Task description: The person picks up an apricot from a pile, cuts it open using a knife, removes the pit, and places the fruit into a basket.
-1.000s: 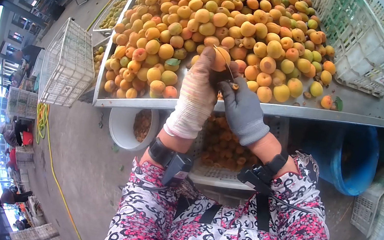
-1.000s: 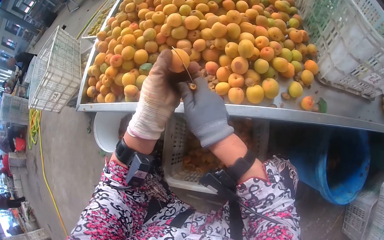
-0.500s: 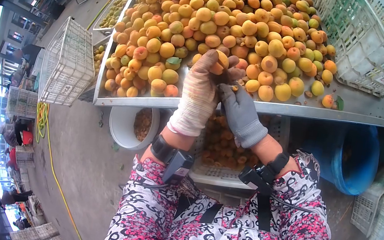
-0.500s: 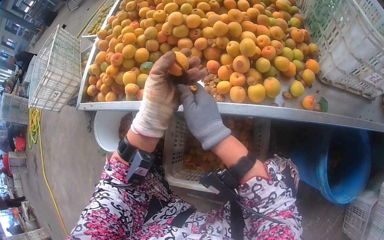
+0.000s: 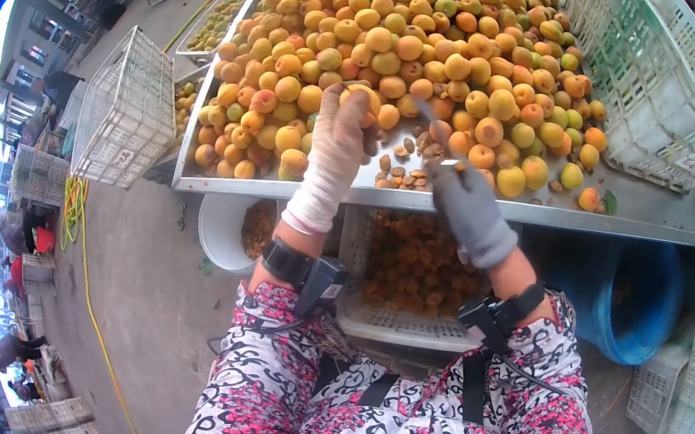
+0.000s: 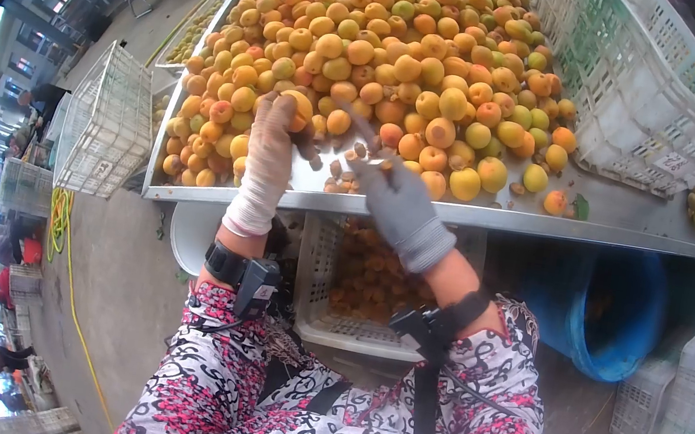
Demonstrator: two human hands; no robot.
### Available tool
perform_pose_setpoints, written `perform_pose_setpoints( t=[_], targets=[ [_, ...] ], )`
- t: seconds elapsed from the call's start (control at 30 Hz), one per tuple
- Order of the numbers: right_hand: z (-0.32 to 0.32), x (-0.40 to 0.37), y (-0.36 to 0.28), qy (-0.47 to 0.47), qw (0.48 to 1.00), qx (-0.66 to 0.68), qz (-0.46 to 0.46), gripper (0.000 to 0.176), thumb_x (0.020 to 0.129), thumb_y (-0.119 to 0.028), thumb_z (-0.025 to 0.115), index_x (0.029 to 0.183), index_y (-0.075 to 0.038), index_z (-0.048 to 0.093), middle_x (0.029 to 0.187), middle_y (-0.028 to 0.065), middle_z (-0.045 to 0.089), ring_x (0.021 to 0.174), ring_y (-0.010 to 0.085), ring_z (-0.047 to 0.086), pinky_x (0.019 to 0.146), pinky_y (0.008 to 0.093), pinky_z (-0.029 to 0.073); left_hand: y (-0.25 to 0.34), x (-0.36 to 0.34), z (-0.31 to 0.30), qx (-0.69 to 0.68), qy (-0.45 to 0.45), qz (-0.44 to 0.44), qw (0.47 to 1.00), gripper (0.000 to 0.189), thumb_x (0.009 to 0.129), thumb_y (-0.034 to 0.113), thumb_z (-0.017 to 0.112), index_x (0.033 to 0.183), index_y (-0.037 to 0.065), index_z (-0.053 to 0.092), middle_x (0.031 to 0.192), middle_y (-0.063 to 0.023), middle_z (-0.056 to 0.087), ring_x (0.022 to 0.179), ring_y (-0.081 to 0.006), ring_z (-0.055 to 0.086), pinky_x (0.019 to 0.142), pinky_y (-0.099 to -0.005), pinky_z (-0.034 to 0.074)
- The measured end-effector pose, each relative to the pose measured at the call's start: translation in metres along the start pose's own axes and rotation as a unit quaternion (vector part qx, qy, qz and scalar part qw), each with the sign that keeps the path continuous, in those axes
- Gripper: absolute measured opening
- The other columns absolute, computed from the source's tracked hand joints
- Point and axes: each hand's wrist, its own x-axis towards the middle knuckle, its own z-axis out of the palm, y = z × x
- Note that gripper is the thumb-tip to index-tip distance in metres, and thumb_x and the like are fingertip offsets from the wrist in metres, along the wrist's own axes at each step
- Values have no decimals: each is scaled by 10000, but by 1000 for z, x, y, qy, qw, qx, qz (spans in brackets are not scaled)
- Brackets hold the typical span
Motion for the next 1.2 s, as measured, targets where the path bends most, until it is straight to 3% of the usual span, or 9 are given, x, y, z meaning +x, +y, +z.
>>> perform_pose_setpoints(
  t=[0.13,0.2,0.37,0.47,0.53,0.77,0.83,1.0,1.2],
  targets=[
    [-26,11,-4,-26,944,287,162,402,906,-431,556,905,-31,585,643,-17,504,518,41,438,435,199,322,7,-32,36,444,-71,191,872,357,821,166,591,1152,56,515,858,-138,654,783,-253,650,724,-337,510],
    [-9,20,5,37,973,89,-211,394,901,-430,563,942,-38,576,656,-25,506,499,48,430,431,213,340,6,-37,45,501,-145,259,813,411,787,185,633,1157,54,510,855,-155,654,792,-293,654,720,-344,507],
    [-10,13,-19,-27,944,299,136,362,891,-383,588,990,-35,585,725,-8,560,601,64,512,502,206,406,-4,-31,49,485,-134,317,804,463,779,328,658,1132,72,504,708,-152,628,667,-365,615,623,-447,481],
    [2,17,0,111,932,-103,-329,318,891,-332,587,998,-32,586,767,0,584,665,74,549,579,218,450,-16,-32,54,469,-111,363,798,444,811,336,630,1138,63,503,679,-137,621,639,-365,611,627,-449,481],
    [7,15,2,78,938,338,-10,282,883,-283,599,994,-24,590,811,9,599,728,86,566,646,229,469,-24,-35,59,449,-64,332,827,405,846,324,594,1137,56,506,635,-117,608,599,-348,609,625,-425,482],
    [12,8,-7,207,961,181,0,293,855,-251,649,995,-3,585,846,25,620,751,72,558,656,220,462,-33,-25,61,380,-38,283,880,398,907,399,522,1104,53,541,815,-124,631,667,-243,619,541,-311,466],
    [4,11,-4,173,976,119,-55,303,863,-270,641,1009,-11,582,832,25,621,674,67,555,591,201,453,-12,-28,60,-20,-44,-112,993,483,924,488,458,1100,48,552,935,-93,624,719,-177,610,509,-255,438],
    [-19,-1,-39,-11,937,333,105,305,859,-301,637,1020,-44,606,833,31,628,545,69,541,440,163,380,-14,-10,33,-228,-51,-157,960,570,919,506,439,1172,1,510,682,-39,509,571,-138,450,471,-205,338],
    [-29,3,-38,-200,973,-52,106,353,817,-286,683,1050,-21,670,929,48,659,913,93,580,818,247,447,-16,-9,11,-258,-120,-182,941,557,864,457,557,1172,-4,503,842,-59,544,694,-142,490,559,-261,400]
  ],
)
